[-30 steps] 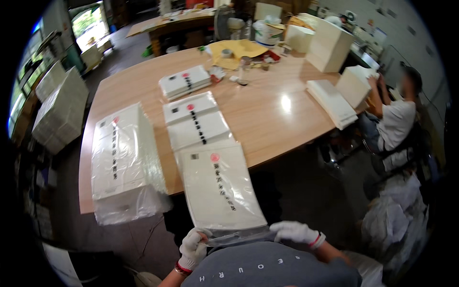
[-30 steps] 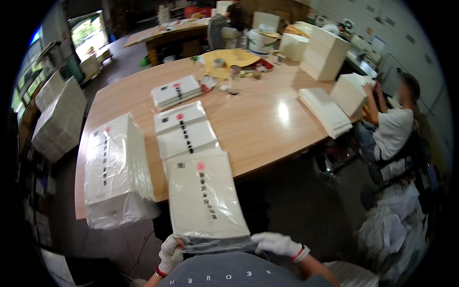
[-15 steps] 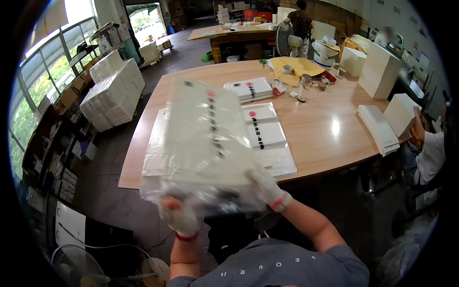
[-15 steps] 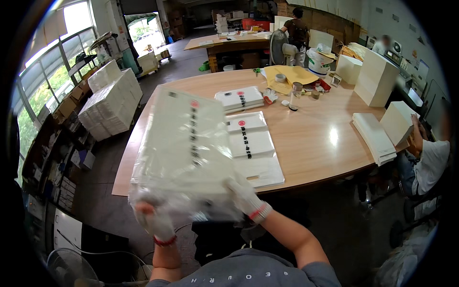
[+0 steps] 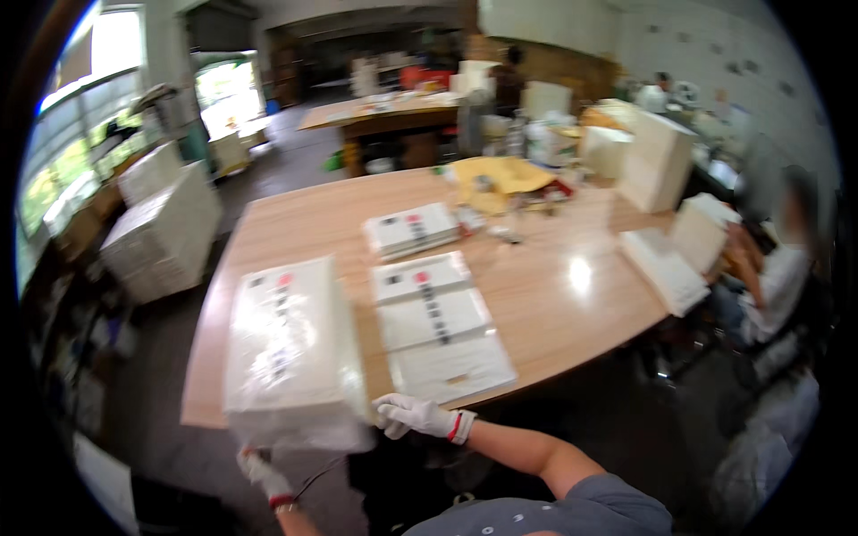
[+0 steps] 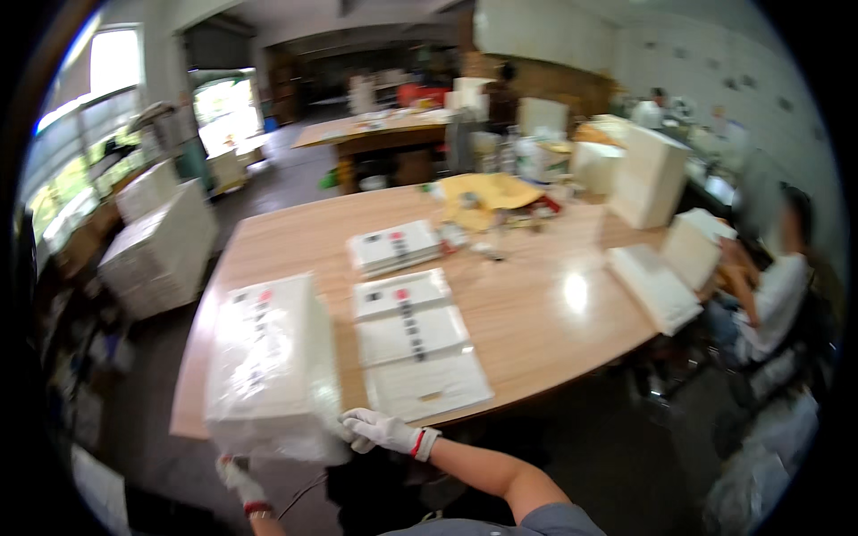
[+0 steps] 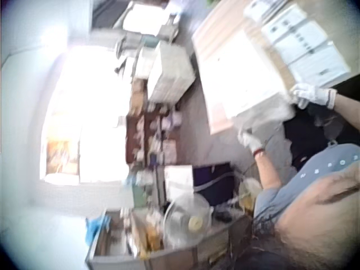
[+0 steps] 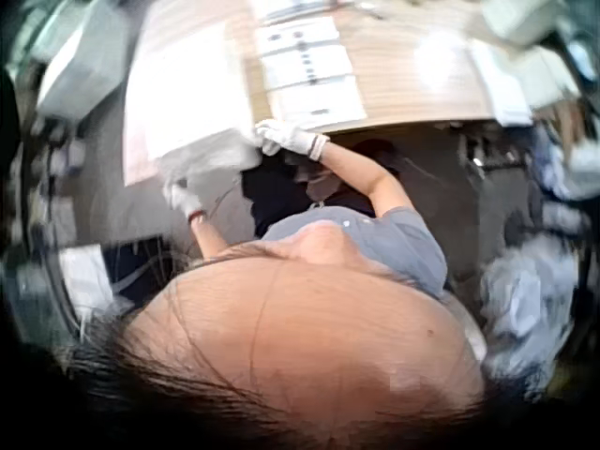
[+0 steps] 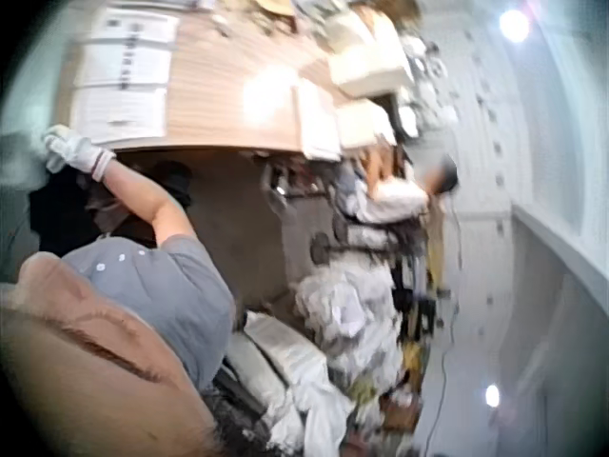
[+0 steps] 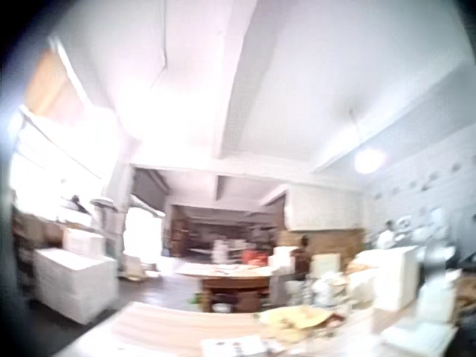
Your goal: The person repeatedly picks up stacks of white paper, places them into clear plastic sleeves, and stacks the packaged units on the table. The person wears white gloves and works at a large wooden table in a workshop. Another person is visible in the background handling similar materials.
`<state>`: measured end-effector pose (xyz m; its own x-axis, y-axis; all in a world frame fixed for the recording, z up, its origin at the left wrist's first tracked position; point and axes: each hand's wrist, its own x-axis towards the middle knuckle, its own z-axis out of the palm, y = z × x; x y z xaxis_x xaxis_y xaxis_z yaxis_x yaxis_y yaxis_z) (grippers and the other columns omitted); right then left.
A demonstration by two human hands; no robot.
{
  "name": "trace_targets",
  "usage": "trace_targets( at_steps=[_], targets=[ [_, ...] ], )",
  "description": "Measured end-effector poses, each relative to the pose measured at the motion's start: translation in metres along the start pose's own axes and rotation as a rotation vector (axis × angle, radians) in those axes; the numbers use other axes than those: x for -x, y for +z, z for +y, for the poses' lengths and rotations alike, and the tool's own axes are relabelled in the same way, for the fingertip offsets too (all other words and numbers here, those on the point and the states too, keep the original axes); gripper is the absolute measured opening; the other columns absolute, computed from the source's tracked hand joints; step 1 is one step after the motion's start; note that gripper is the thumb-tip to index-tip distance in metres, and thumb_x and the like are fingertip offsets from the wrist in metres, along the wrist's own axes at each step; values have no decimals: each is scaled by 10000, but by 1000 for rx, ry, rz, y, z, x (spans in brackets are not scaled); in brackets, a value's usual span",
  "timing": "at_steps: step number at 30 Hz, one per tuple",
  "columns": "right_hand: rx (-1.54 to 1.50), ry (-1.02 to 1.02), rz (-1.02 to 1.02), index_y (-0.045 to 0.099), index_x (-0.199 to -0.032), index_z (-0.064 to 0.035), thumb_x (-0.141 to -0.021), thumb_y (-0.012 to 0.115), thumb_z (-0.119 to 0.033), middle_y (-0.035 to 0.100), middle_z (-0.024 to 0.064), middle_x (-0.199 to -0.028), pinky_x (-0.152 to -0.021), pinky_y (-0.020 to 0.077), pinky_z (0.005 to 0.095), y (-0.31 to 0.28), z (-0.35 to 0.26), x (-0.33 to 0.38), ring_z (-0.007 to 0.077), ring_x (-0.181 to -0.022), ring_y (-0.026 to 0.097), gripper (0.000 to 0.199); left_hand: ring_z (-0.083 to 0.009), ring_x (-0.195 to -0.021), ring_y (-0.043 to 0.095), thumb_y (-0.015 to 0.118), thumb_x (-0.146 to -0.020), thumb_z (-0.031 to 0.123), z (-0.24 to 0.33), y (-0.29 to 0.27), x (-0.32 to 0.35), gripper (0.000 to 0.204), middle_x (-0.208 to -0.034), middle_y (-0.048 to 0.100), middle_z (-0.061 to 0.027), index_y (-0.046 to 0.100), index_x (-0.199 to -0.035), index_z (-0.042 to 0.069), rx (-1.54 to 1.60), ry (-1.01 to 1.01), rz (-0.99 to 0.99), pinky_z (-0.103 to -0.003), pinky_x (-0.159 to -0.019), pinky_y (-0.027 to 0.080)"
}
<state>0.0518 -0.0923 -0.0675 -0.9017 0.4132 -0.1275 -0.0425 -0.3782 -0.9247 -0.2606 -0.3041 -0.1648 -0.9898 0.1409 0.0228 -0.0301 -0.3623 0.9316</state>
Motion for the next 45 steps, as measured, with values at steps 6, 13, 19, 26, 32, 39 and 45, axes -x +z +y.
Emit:
trace_targets(
  at_steps=[6, 13, 19, 26, 32, 39, 45],
  targets=[
    [728, 335, 803, 616, -954, -47, -868, 480, -213, 615, 83, -796, -562, 487, 356, -348, -77, 206, 197, -680, 600, 231, -222, -762, 596, 466, -847, 191, -104, -56, 76, 252, -856, 640, -134, 625, -1006, 77, -850, 451, -418, -330, -669, 475],
    [152, -126, 2049, 607, -744, -116, -884, 384, -214, 558, 56, -631, -359, 360, 330, -396, -154, 472, 205, -439, 485, 281, -389, -1078, 510, 368, -879, 455, -130, 27, 133, 518, -1115, 572, -245, 586, -1117, 50, -1619, 24, -980, -465, -931, 387],
    [-41, -228, 1180, 492, -832, -186, -831, 439, -372, 475, 51, -753, -414, 343, 362, -422, -49, 411, 236, -568, 438, 193, -398, -1049, 521, 368, -884, 429, -125, 92, 111, 481, -1092, 576, -246, 574, -1098, 51, -1819, 2, -1030, -477, -904, 396],
    [-28, -130, 1033, 514, -1049, -113, -895, 503, -181, 560, 35, -801, -503, 406, 237, -355, 29, 231, 114, -610, 494, 168, -406, -1023, 529, 377, -883, 404, -117, 104, 100, 440, -1063, 581, -250, 555, -1078, 52, -1917, 49, -970, -488, -880, 401],
    [139, -139, 1230, 558, -963, -87, -898, 485, -221, 552, 9, -693, -460, 412, 253, -314, 31, 166, 102, -521, 500, 166, -412, -1001, 535, 384, -883, 383, -118, 107, 91, 406, -1037, 585, -253, 539, -1061, 53, -1948, 74, -968, -498, -860, 405],
    [139, -191, 1259, 565, -1025, -62, -901, 494, -225, 598, 36, -757, -522, 480, 266, -331, 42, 170, 122, -595, 570, 216, -420, -975, 543, 392, -883, 358, -112, 108, 89, 366, -1008, 590, -256, 520, -1041, 54, -1942, 110, -976, -509, -837, 409],
    [52, -196, 1266, 555, -1026, -55, -907, 494, -198, 579, 43, -749, -518, 487, 272, -326, 34, 179, 132, -599, 563, 196, -426, -952, 549, 399, -882, 337, -110, 110, 86, 333, -983, 594, -259, 504, -1024, 55, -1923, 133, -1051, -519, -817, 413]
  ],
)
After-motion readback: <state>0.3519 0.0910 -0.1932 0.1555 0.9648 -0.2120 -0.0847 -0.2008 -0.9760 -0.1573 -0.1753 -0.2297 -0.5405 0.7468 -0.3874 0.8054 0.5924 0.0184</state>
